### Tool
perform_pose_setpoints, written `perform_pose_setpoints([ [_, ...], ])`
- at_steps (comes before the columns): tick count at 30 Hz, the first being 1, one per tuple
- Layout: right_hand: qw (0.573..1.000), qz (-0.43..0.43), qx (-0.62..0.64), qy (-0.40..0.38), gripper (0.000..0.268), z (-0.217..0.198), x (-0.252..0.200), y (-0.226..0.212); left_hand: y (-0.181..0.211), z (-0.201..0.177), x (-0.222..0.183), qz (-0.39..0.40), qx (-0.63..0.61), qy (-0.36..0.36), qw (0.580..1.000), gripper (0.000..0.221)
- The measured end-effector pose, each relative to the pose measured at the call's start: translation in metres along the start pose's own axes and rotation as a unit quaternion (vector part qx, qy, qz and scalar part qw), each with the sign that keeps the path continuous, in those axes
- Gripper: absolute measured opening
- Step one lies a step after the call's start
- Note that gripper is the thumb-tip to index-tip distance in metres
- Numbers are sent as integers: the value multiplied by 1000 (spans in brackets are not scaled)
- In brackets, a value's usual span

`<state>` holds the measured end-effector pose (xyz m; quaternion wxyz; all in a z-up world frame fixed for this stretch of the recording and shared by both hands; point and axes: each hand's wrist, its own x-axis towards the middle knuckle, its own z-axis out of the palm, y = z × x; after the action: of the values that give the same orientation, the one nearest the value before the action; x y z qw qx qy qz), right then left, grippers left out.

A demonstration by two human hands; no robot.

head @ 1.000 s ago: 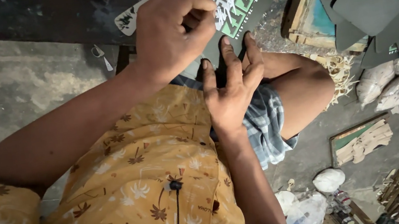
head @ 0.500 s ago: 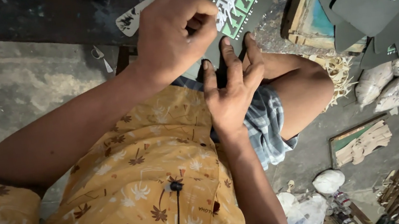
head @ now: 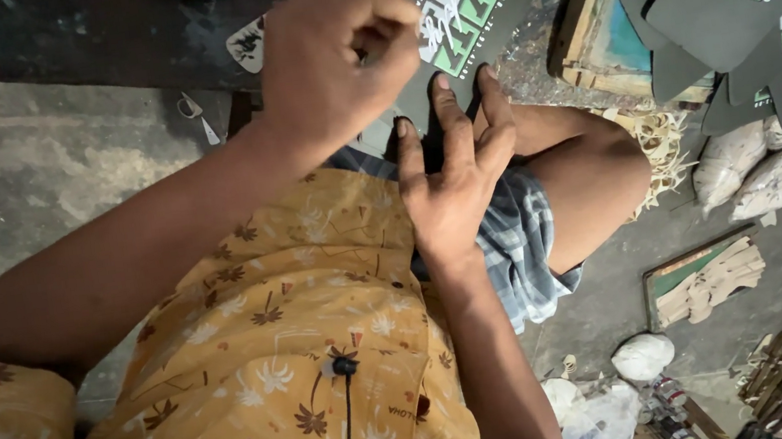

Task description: The person applies adhesive to the edges of printed shoe component panels using a small applicator tool.

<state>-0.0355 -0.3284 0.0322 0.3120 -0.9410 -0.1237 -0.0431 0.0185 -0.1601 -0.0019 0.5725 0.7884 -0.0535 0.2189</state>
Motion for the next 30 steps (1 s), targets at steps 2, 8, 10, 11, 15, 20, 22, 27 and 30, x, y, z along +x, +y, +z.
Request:
perform_pose_setpoints([
  [2, 1000, 1, 4, 0, 50, -1, 0, -1, -4, -2, 3, -23, 2, -3, 1000, 13],
  [8, 1000, 8, -1, 3, 50, 0, 0, -1, 7, -13, 16, 1, 11, -20, 1000, 8],
  [10, 1000, 10, 12, 4, 49, 1, -1, 0, 6, -12, 15, 17, 0, -11, 1000, 9],
  [11, 1000, 11, 12, 4, 49, 0, 0, 0, 5, -11, 15, 17, 0, -12, 1000, 9],
  [15, 1000, 2, 4, 1, 49, 0, 0, 0, 3, -10, 14, 24, -12, -15, 1000, 11],
  [20, 1000, 2, 18, -1, 49, 0, 0, 0, 5, -10, 14, 18, 12, -11, 1000, 11],
  [22, 1000, 0, -4, 2, 50, 0, 0, 0, 6, -10, 15, 27, 17, -10, 999, 10],
  [27, 1000, 3, 8, 0, 49, 0, 0, 1, 6, -10, 14, 15, 22, -11, 1000, 10],
  [30, 1000, 5, 19, 2, 48, 0, 0, 0, 4, -10, 15, 2, 16, -13, 1000, 9],
])
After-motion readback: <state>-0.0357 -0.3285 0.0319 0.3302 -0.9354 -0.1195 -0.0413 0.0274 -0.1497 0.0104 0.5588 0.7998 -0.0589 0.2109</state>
